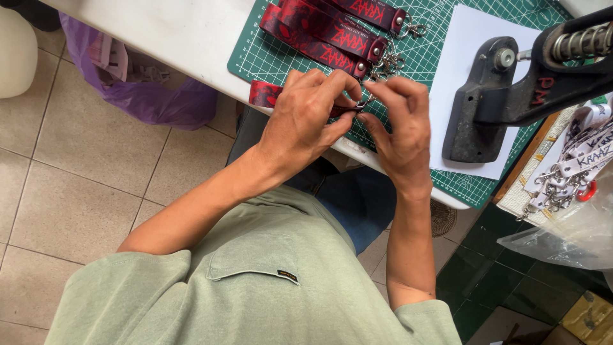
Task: The person assembles keychains by attaching metal rings and clasps to red patterned fabric straps. They repeatedly pick up small metal parts from containers, link them to the strap ends, and place the finished units on a green cutting mat.
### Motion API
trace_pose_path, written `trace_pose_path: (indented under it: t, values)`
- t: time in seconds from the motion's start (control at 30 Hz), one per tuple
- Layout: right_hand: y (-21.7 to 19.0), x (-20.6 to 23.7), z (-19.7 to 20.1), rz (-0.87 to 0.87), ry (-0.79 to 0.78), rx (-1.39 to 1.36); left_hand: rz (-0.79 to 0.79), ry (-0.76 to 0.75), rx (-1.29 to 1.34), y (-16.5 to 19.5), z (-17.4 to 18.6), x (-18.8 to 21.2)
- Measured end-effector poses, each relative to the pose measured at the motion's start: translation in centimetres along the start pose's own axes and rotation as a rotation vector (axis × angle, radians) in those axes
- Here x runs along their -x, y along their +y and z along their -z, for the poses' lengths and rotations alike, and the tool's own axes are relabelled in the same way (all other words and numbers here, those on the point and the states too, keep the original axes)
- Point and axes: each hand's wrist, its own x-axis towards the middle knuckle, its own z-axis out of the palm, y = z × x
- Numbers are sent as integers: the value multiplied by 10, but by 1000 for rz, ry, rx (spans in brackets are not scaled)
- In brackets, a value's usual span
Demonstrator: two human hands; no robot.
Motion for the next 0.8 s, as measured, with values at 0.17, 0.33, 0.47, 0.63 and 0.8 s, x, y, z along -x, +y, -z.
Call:
trace_pose_path:
  t: [0.17, 0.33, 0.47, 0.63, 0.8]
  values:
    - [1, -3, 0, 55, -98, 72, -5, 14, -9, 1, 1, -3]
    - [7, 4, -3, 28, -91, 46, 53, 6, 6, 3, 3, -5]
    - [10, 8, -4, 15, -72, 54, 39, -24, -3, 5, 7, -7]
    - [9, 7, -4, 24, -82, 34, -72, -38, -141, 6, 13, -11]
    - [10, 7, -3, 53, -89, -31, -84, -51, -166, 6, 15, -10]
